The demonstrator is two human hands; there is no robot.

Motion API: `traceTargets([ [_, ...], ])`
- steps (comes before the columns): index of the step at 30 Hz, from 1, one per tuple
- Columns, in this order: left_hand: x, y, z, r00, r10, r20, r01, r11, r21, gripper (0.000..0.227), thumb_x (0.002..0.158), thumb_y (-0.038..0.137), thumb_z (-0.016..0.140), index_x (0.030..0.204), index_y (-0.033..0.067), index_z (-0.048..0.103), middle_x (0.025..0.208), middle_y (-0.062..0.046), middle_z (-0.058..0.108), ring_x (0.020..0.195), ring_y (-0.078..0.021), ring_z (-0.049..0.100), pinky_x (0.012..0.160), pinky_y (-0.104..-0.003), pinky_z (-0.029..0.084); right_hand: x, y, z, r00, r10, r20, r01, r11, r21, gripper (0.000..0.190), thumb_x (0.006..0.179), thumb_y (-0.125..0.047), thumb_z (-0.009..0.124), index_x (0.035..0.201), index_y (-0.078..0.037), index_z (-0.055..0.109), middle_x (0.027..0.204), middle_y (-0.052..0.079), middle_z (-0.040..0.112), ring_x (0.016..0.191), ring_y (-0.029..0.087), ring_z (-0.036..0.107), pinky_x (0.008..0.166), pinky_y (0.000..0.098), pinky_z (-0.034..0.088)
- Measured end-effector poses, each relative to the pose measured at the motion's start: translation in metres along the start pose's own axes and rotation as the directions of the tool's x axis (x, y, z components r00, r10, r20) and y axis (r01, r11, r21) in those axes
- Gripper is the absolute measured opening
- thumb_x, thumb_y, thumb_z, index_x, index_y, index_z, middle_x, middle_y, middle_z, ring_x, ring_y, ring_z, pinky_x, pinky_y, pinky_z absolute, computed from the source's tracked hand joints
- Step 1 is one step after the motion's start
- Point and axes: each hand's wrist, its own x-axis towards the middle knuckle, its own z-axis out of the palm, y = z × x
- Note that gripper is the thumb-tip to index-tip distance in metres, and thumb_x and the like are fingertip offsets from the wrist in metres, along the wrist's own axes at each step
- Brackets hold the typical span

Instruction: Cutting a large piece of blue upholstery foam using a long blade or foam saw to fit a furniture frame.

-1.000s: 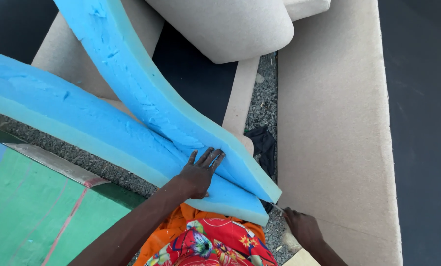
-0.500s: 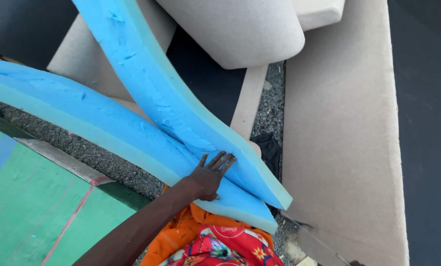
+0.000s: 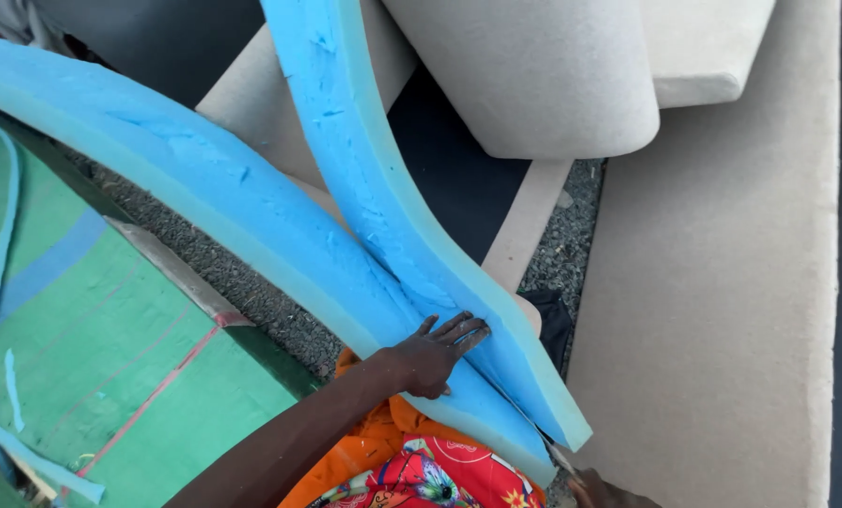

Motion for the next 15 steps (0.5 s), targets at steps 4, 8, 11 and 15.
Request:
traceTargets([
  [4,0.015,-0.009,0.016,0.995,0.046,-0.087,-0.044,0.999,0.026,0.119,0.080,0.022,0.087,0.165,0.0090,0.005,0.175,-0.009,0.000,0.160,-0.0309,-0.008,0.123,-0.066,0.001,0.022,-0.100,-0.021,0.955,-0.078,-0.286,-0.012,0.954,-0.299,0.042,0.098,-0.062,0.044,0.126,-0.031,0.050,0.102,-0.011,0.078,0.084,0.008,0.081,0.062,0.0258,0.066],
  [8,0.010,-0.010,0.014,0.992,0.032,-0.126,-0.037,0.999,-0.038,0.118,0.076,0.017,0.089,0.165,0.0133,0.011,0.175,-0.006,0.008,0.160,-0.0293,-0.001,0.124,-0.066,0.000,0.012,-0.243,-0.077,0.879,0.042,-0.475,-0.301,0.821,-0.485,0.045,0.097,-0.069,0.044,0.116,-0.031,0.060,0.070,0.002,0.073,0.054,0.023,0.071,0.051,0.0354,0.055],
  [11,0.006,-0.014,0.019,0.996,0.022,-0.084,-0.029,0.997,-0.073,0.112,0.081,0.017,0.085,0.164,0.0137,0.010,0.175,-0.006,0.006,0.160,-0.0294,-0.004,0.124,-0.066,-0.002,0.016,-0.330,-0.128,0.899,-0.082,-0.430,-0.126,0.892,-0.434,0.036,0.104,-0.051,0.050,0.106,-0.017,0.062,0.066,0.003,0.070,0.047,0.020,0.064,0.052,0.0345,0.052],
  [15,0.006,-0.019,0.023,0.970,0.079,-0.230,-0.095,0.994,-0.060,0.110,0.069,0.013,0.087,0.161,0.0164,0.027,0.171,-0.006,0.023,0.158,-0.0308,0.011,0.126,-0.064,0.000,0.064,-0.356,-0.134,0.833,-0.237,-0.501,-0.007,0.899,-0.438,0.027,0.098,-0.037,0.056,0.091,-0.014,0.067,0.066,0.010,0.071,0.048,0.030,0.064,0.050,0.0438,0.050],
])
